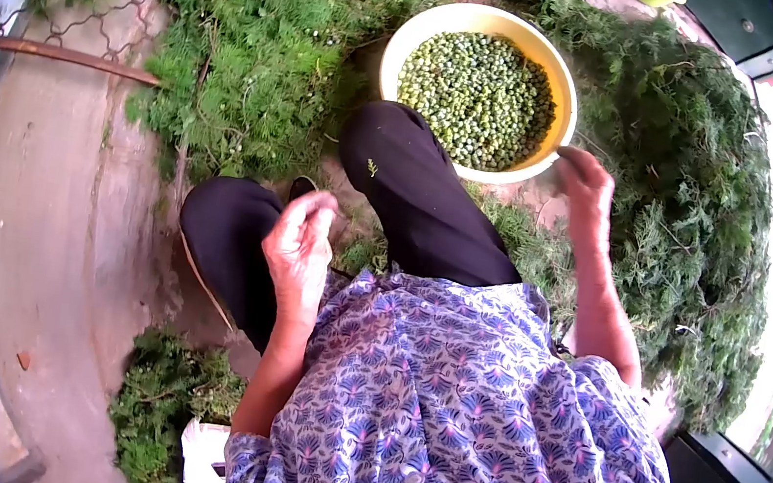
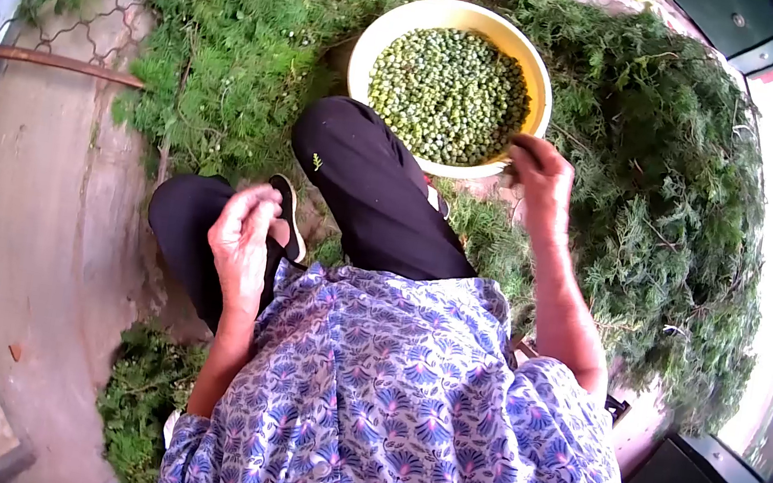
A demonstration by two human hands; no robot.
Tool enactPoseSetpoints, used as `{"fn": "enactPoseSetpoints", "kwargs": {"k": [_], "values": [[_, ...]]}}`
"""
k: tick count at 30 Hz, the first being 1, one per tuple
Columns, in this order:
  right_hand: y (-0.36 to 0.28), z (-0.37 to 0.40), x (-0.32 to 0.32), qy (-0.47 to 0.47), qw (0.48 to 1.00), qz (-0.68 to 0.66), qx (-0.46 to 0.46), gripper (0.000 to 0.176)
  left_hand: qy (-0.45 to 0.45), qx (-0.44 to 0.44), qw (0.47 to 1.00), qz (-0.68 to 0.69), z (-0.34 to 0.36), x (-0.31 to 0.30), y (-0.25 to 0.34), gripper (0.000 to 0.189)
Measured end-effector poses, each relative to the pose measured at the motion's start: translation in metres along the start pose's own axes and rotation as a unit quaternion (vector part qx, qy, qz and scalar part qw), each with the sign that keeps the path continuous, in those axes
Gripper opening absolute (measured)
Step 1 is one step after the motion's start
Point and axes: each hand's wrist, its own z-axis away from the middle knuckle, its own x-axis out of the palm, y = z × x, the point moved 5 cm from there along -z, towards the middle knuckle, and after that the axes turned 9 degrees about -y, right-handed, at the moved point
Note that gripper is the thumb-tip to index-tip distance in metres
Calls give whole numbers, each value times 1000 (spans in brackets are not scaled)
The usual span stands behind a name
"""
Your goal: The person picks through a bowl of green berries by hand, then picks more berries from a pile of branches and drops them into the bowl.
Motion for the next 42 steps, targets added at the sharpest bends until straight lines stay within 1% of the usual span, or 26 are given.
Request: {"fn": "enactPoseSetpoints", "kwargs": {"k": [1,3,5,6,7,8,9,11,12,13,14,15,16,17,19,20,21,22,23,25,26,29,30,31,35,42], "values": [[16,0,-20,8,998,52,16,18,42,58,994,-81,-5,-1,13,14],[55,9,-62,59,976,204,57,15,-44,205,940,-269,-11,20,43,19],[108,28,-96,43,962,239,123,16,-114,272,891,-346,-11,53,52,34],[144,36,-115,20,935,347,66,18,-129,284,873,-375,-14,64,46,40],[184,43,-133,-4,862,506,-18,24,-146,296,854,-403,-15,73,36,46],[214,52,-149,-15,839,542,46,30,-124,184,870,-440,-23,72,20,53],[212,59,-151,-25,819,568,76,33,-28,159,939,-303,-28,57,-9,49],[197,61,-142,-48,859,493,129,29,-117,121,846,-506,-9,46,-105,44],[195,59,-138,-52,858,495,128,29,-224,-36,876,-427,-2,34,-123,39],[191,51,-134,-42,886,447,115,27,-318,-190,869,-328,9,27,-134,34],[188,41,-127,-32,912,396,103,24,-293,-206,889,-285,9,19,-112,33],[172,36,-111,-35,911,398,103,24,-269,-222,905,-242,11,12,-95,31],[143,26,-89,-28,934,336,116,22,-146,-127,978,-76,13,3,-105,30],[119,15,-69,-21,954,272,127,20,-101,-135,984,-60,3,-14,-68,28],[86,-10,-41,-27,958,268,95,21,3,-101,993,56,-10,-55,-4,18],[64,-19,-25,-26,964,259,59,21,54,51,996,40,-15,-79,34,14],[42,-26,-7,-24,968,250,22,21,113,113,981,106,-11,-98,76,14],[26,-35,5,-21,977,210,-14,20,175,181,963,99,1,-118,109,14],[8,-39,22,-22,984,170,-53,20,104,278,952,77,14,-144,143,24],[-40,-34,64,-27,991,86,-94,18,-28,415,855,311,28,-148,207,40],[-63,-27,85,-47,991,64,-108,18,-26,422,853,307,37,-143,225,40],[-105,-3,136,-152,978,53,-132,17,-155,270,873,377,49,-102,251,52],[-108,4,148,-190,971,18,-147,17,-160,255,872,386,45,-99,251,52],[-109,10,160,-230,960,-18,-158,16,-155,255,871,389,38,-101,249,53],[-113,28,186,-302,935,30,-183,15,-114,280,873,382,39,-116,251,53],[-105,28,210,-330,927,36,-177,15,-63,321,889,321,81,-143,269,54]]}}
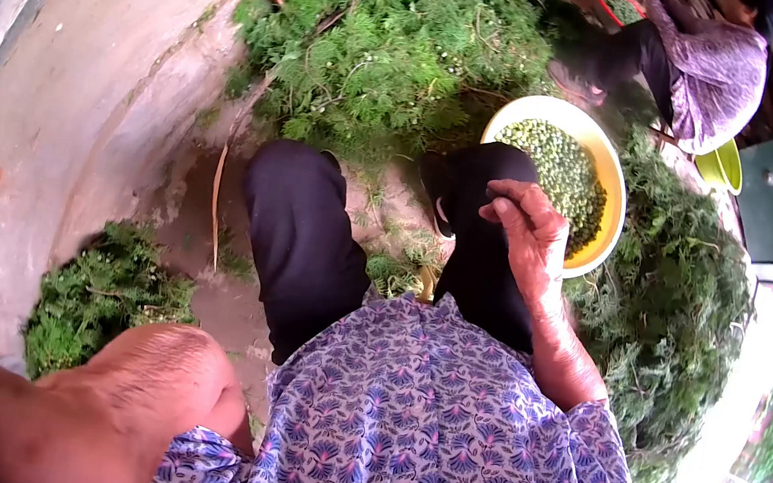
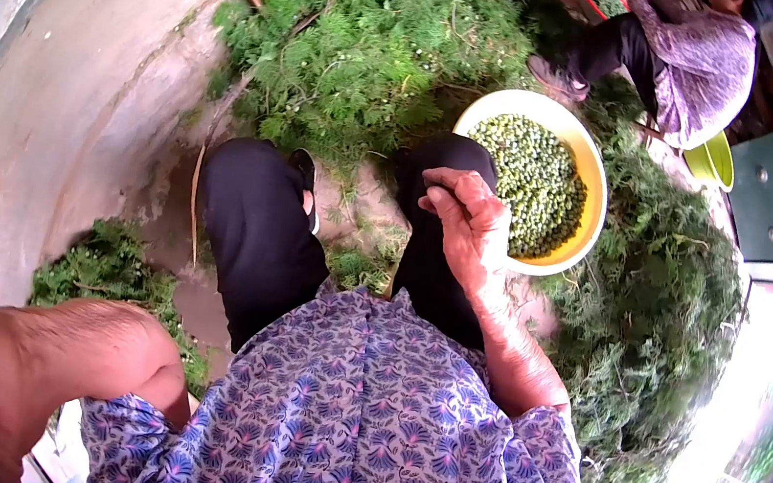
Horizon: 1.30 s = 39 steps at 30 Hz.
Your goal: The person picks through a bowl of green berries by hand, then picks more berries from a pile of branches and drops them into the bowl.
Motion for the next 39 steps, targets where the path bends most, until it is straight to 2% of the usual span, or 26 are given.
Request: {"fn": "enactPoseSetpoints", "kwargs": {"k": [1,3,7,8,9,10,13,17,18,20,22,23,25,27,29,31,33,34,35,36,37,38,39], "values": [[1,1,2,2,1000,-9,3,16,5,4,1000,-10,-1,-2,1,54],[-1,-3,3,-5,996,87,0,14,12,10,999,-40,0,-7,6,54],[-4,-11,12,-36,996,78,-18,15,26,37,996,-76,9,-15,10,54],[1,-14,18,-23,999,39,-29,16,29,41,995,-82,10,-15,9,54],[8,-12,19,-22,1000,5,-22,17,39,46,994,-89,12,-17,8,54],[1,-14,20,-38,997,58,-14,18,50,47,993,-93,10,-19,7,54],[16,-18,28,-41,998,36,17,15,65,53,991,-103,-5,-32,6,55],[35,-30,45,-110,992,56,19,18,74,93,984,-136,-22,-57,3,55],[38,-35,53,-141,983,114,-3,22,79,104,981,-144,-26,-65,1,55],[45,-46,71,-184,973,138,-25,24,107,134,970,-171,-33,-85,-11,55],[68,-56,91,-219,964,148,-25,23,167,152,942,-249,-38,-118,-40,56],[80,-63,102,-241,958,154,-24,23,133,102,874,-456,-41,-132,-63,50],[113,-78,126,-264,949,172,20,24,242,47,949,-195,-43,-188,-117,36],[143,-94,144,-268,947,161,68,24,354,-64,926,-115,-30,-235,-180,23],[188,-106,160,-255,945,181,94,24,460,-149,875,16,-16,-263,-237,21],[228,-120,166,-243,942,201,118,25,428,-258,866,22,0,-280,-280,23],[262,-135,169,-250,940,183,142,25,331,-338,877,-82,3,-279,-306,20],[277,-143,168,-240,936,214,141,22,254,-363,865,-233,7,-272,-320,23],[313,-147,170,-210,940,245,110,21,154,-481,815,-284,8,-254,-323,27],[269,-158,167,-133,913,317,218,19,-10,-397,818,-416,17,-243,-341,28],[217,-168,164,-53,865,382,319,18,-110,-325,826,-448,13,-224,-345,24],[278,-177,164,-93,908,301,275,16,-266,-373,749,-480,-2,-203,-341,23],[337,-188,160,-132,940,216,230,15,-253,-319,795,-450,9,-195,-353,22]]}}
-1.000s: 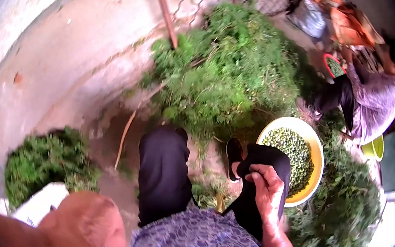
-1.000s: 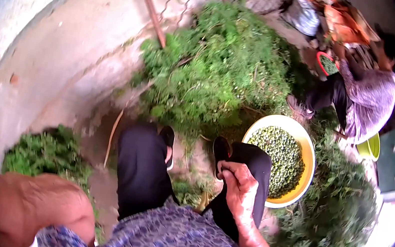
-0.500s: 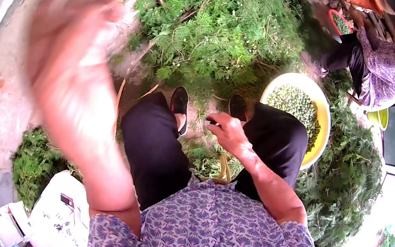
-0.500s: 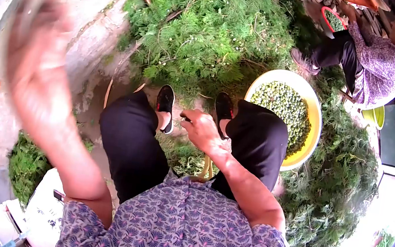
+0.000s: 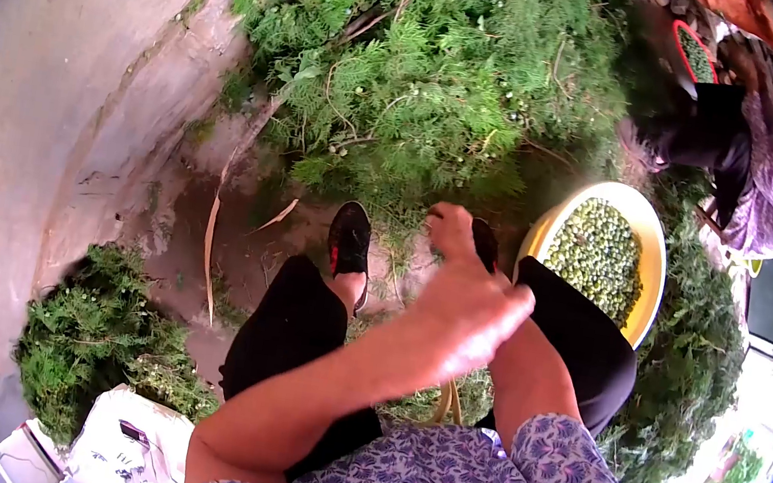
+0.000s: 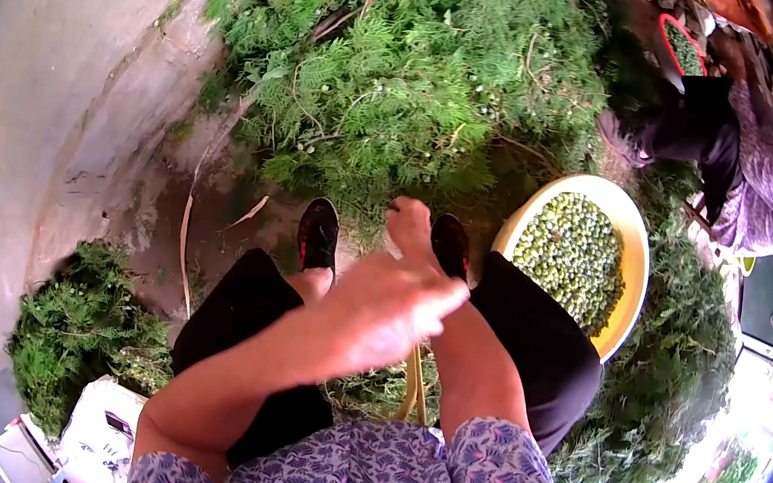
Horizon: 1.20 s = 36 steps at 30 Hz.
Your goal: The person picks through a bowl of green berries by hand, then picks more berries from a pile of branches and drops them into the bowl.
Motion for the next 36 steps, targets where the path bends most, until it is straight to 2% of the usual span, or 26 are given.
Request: {"fn": "enactPoseSetpoints", "kwargs": {"k": [2,4,6,8,10,12,13,16,17,18,20,21,22,24,25,26,28,30,31,32,34,35,36], "values": [[-3,-26,-5,67,994,16,-87,12,-19,-9,1000,20,0,-4,5,26],[3,-57,-4,51,994,68,-66,17,-7,-32,999,26,5,-10,1,30],[-11,-77,-7,126,976,128,-125,10,15,-43,999,15,8,-16,-1,32],[-18,-105,-5,57,987,124,-88,20,39,-50,998,3,9,-20,-2,34],[-42,-110,-8,71,976,176,-104,42,59,-42,997,28,9,-22,0,36],[-23,-139,5,28,974,212,-75,59,80,-43,996,11,10,-23,0,34],[-30,-141,0,-37,976,214,20,67,94,-46,995,8,10,-22,1,34],[-21,-143,1,-153,940,281,116,71,108,-54,993,-2,10,-23,0,33],[-20,-140,0,-115,943,296,103,63,101,-57,993,-1,10,-24,1,33],[-17,-138,0,-116,943,296,102,63,96,-59,994,-1,10,-25,0,34],[-15,-131,-2,-139,946,272,108,44,86,-69,994,-21,8,-24,-1,35],[-15,-126,-7,-94,956,271,62,25,73,-76,994,-42,8,-24,0,35],[7,-134,-3,-92,956,272,64,25,74,-73,994,-41,7,-25,0,35],[56,-161,1,-69,994,76,32,18,56,-97,991,-71,7,-30,-4,34],[-13,-128,-38,-155,973,47,164,20,38,-98,990,-90,7,-34,-6,31],[-35,-112,-59,-63,988,-62,125,20,42,-87,991,-93,8,-40,-8,31],[-54,-96,-80,-64,934,-338,94,24,45,-113,984,-129,12,-53,-16,24],[-88,-76,-111,-41,927,-366,68,34,84,-178,973,-123,18,-75,-32,15],[-104,-66,-125,-78,945,-316,34,39,141,-189,964,-124,23,-88,-37,14],[-121,-52,-137,-69,947,-314,26,39,197,-201,952,-123,28,-98,-42,13],[-166,-21,-154,-123,930,-343,-37,48,315,-184,930,-38,36,-108,-54,18],[-188,-2,-165,-141,939,-307,-63,56,377,-138,916,19,37,-113,-58,22],[-192,6,-166,-156,925,-343,-48,56,396,-132,898,140,37,-113,-65,20]]}}
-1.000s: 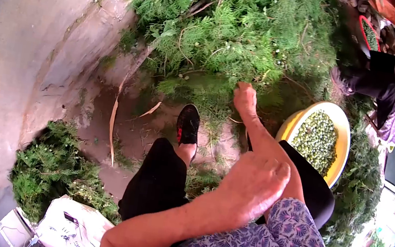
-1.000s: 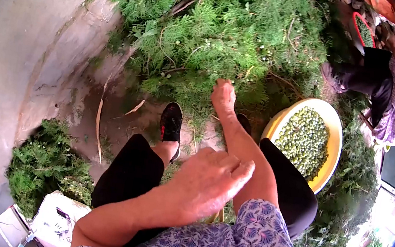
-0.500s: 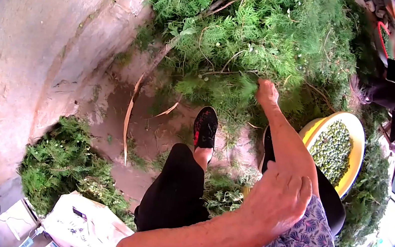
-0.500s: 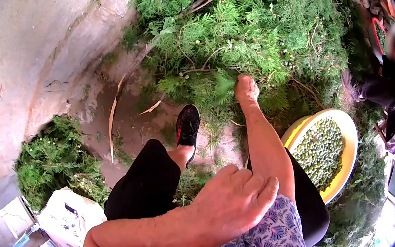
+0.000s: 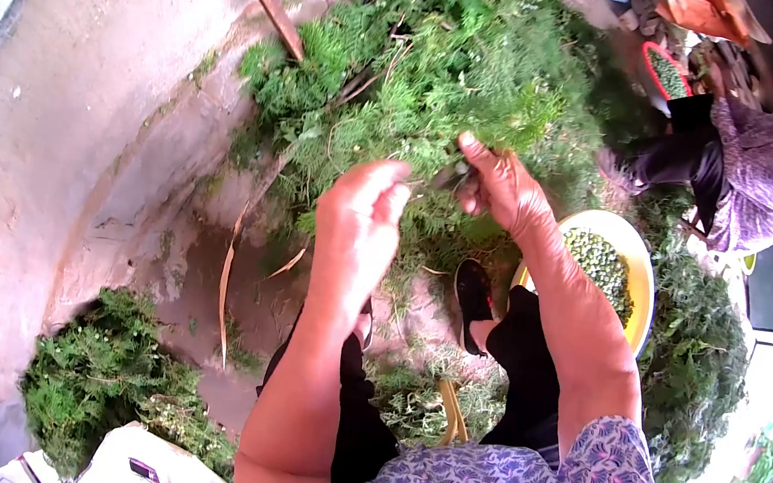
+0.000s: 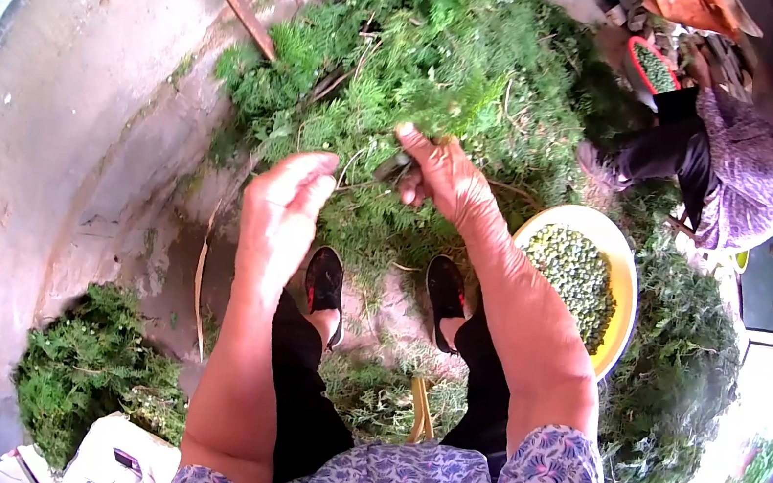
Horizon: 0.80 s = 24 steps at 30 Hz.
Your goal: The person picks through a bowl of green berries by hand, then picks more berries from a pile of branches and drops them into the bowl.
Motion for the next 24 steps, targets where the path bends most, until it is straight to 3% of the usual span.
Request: {"fn": "enactPoseSetpoints", "kwargs": {"k": [2,5,6,10,11,14,18,22,24], "values": [[-15,20,16,-97,993,-64,-8,73,-17,-46,986,162,-4,0,0,20],[-28,49,39,-135,978,-158,-30,89,-56,-81,947,307,-2,11,4,20],[-34,60,45,-129,980,-152,-25,86,-90,-102,920,367,-2,18,5,22],[-28,81,44,-126,983,-133,-28,82,-186,-160,911,332,2,34,12,20],[-30,84,43,-119,984,-128,-25,82,-191,-203,885,374,5,35,21,19],[-41,88,44,-136,984,-104,-45,84,-221,-182,853,436,2,46,27,17],[-40,91,34,-114,993,-41,5,87,-254,-188,838,445,-3,59,27,12],[-40,86,26,-127,992,-14,-5,87,-214,-182,854,437,-8,67,24,9],[-31,83,21,-58,998,23,23,87,-203,-178,853,445,-10,67,24,8]]}}
